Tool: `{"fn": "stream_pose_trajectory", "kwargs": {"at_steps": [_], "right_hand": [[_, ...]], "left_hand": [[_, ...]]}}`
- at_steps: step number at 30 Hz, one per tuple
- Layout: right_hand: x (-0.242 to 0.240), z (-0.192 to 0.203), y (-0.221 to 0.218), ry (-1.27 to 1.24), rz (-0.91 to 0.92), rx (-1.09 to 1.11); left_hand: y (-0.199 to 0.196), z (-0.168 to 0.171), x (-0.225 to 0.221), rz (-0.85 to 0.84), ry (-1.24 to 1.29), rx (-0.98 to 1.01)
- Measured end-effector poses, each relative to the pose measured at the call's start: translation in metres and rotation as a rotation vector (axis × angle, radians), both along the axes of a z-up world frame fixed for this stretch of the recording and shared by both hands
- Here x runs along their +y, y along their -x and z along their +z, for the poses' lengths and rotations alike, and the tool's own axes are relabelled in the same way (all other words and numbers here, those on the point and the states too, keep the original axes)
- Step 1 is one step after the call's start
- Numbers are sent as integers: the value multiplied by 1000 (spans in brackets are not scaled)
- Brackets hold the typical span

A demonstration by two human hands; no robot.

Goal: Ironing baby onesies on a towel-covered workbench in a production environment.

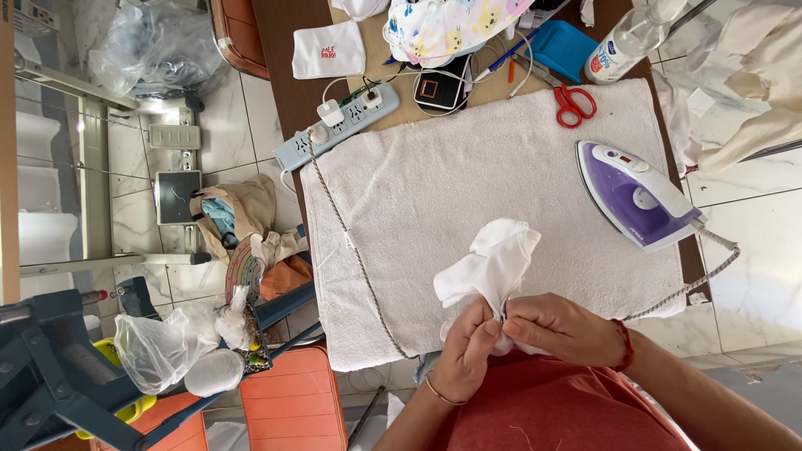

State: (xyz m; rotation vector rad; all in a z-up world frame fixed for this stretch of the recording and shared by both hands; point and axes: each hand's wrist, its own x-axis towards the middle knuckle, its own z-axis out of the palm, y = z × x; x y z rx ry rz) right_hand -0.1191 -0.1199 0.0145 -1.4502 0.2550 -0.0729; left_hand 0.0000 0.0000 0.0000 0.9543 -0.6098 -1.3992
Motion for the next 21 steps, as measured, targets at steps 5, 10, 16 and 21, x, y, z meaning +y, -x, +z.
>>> {"fn": "stream_pose_trajectory", "kwargs": {"at_steps": [5,10,16,21], "right_hand": [[0,-6,10,236,24,226],[4,8,4,233,-17,315],[-1,55,1,201,125,-48],[1,56,0,247,140,-253]], "left_hand": [[-10,18,-9,-6,-72,-445],[-10,28,-8,-44,-122,-585],[-10,65,2,-114,42,-492],[0,64,9,-31,55,-539]]}}
